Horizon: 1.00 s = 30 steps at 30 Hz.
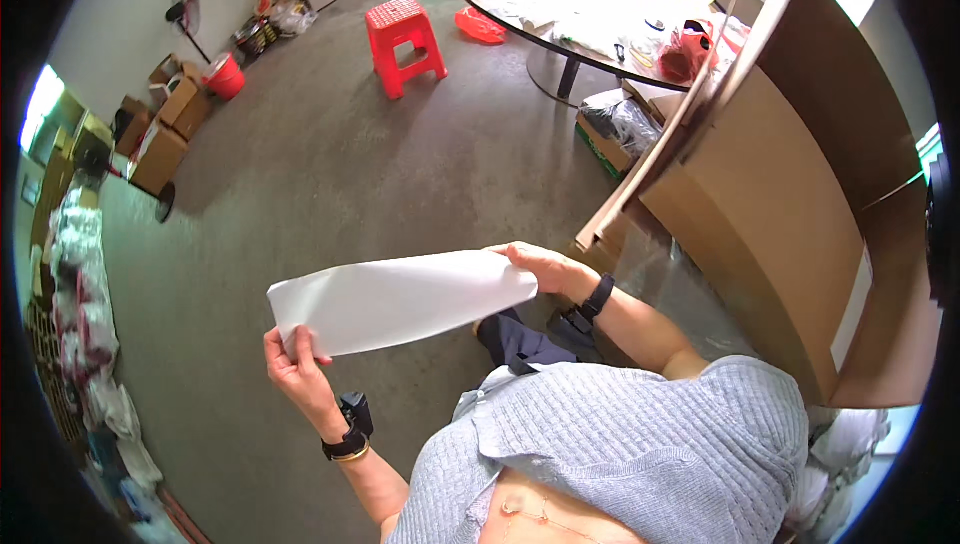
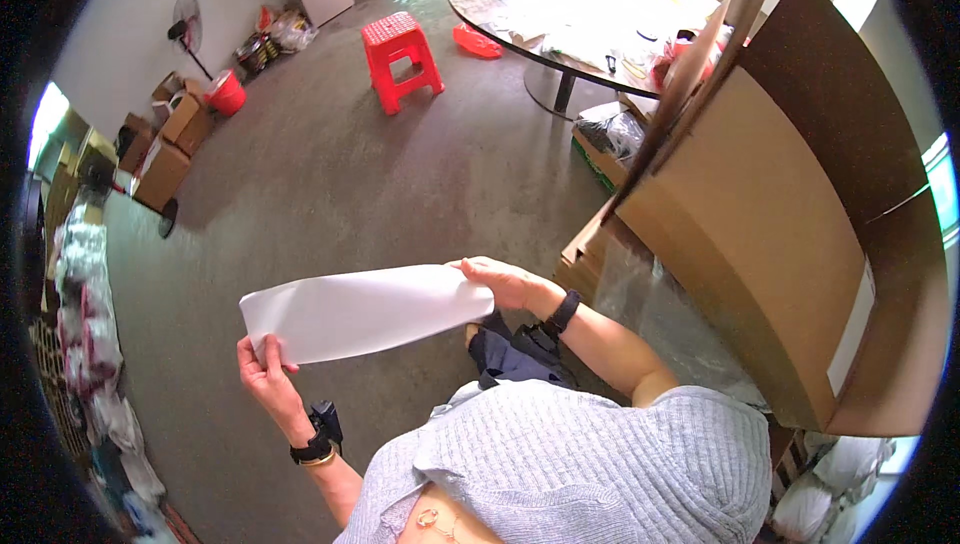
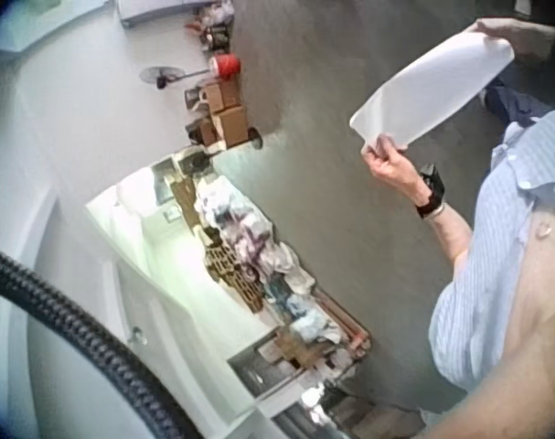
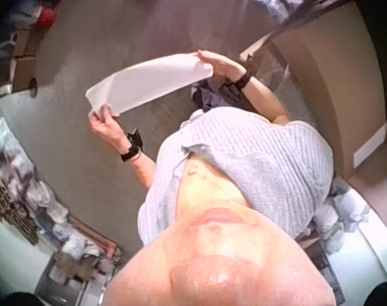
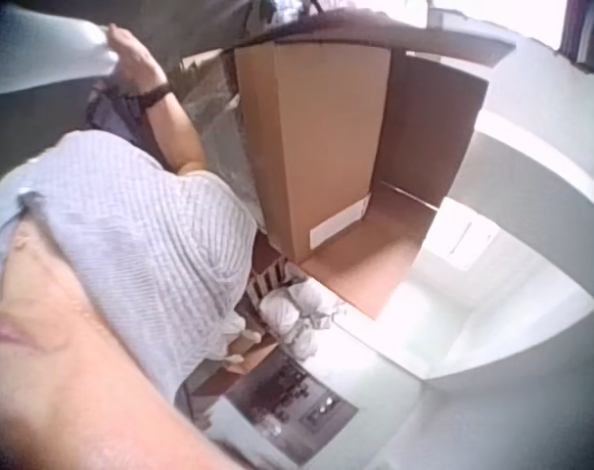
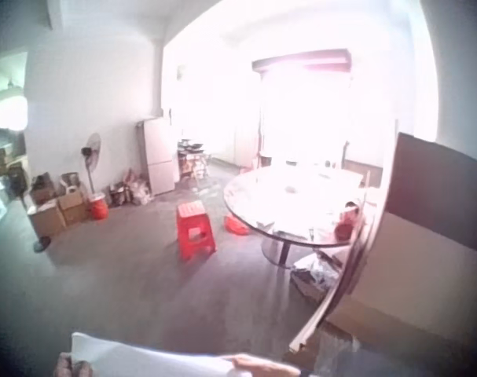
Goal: The person packs several blue circular items wrapped in plastic into a cardboard box. They place each item inside, then fold and close the box flaps. The person also handles a white paper document and moves around the warehouse, eventually placing the document on a table.
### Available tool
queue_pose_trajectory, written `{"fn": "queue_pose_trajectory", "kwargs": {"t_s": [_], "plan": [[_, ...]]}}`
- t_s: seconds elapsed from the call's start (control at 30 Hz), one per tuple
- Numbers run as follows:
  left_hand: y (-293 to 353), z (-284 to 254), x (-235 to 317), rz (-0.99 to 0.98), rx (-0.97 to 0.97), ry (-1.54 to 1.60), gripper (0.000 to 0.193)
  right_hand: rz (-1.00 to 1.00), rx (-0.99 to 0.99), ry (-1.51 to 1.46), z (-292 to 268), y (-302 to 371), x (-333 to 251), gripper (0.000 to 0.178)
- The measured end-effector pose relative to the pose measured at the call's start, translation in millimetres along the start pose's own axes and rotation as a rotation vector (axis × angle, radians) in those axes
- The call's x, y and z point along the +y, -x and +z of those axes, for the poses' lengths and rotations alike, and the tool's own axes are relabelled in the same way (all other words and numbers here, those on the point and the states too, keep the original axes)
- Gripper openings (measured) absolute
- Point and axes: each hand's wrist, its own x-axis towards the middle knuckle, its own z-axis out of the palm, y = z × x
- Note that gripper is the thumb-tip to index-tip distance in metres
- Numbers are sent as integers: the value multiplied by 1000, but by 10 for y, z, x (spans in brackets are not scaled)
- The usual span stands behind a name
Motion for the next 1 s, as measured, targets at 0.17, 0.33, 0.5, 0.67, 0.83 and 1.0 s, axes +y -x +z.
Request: {"fn": "queue_pose_trajectory", "kwargs": {"t_s": [0.17, 0.33, 0.5, 0.67, 0.83, 1.0], "plan": [[-1222, 877, -114, 31, -141, -50, 14, 85, -63, 142, -460, -986, -662, 66], [-2360, 1409, -314, 36, -179, -46, 12, 126, 118, 350, -903, -1838, -1284, 44], [-3293, 1908, -838, -97, -270, -22, 9, 24, 293, 445, -1617, -2455, -1679, 39], [-4359, 2947, -1151, -189, -433, 87, 9, -90, 526, 326, -2393, -3008, -2135, 31], [-5322, 4262, -1066, -149, -733, 128, 10, -255, 735, 256, -2988, -3130, -2696, 25], [-5720, 5730, -835, -95, -1023, 267, 33, -452, 1060, 3, -3535, -2853, -2990, 24]]}}
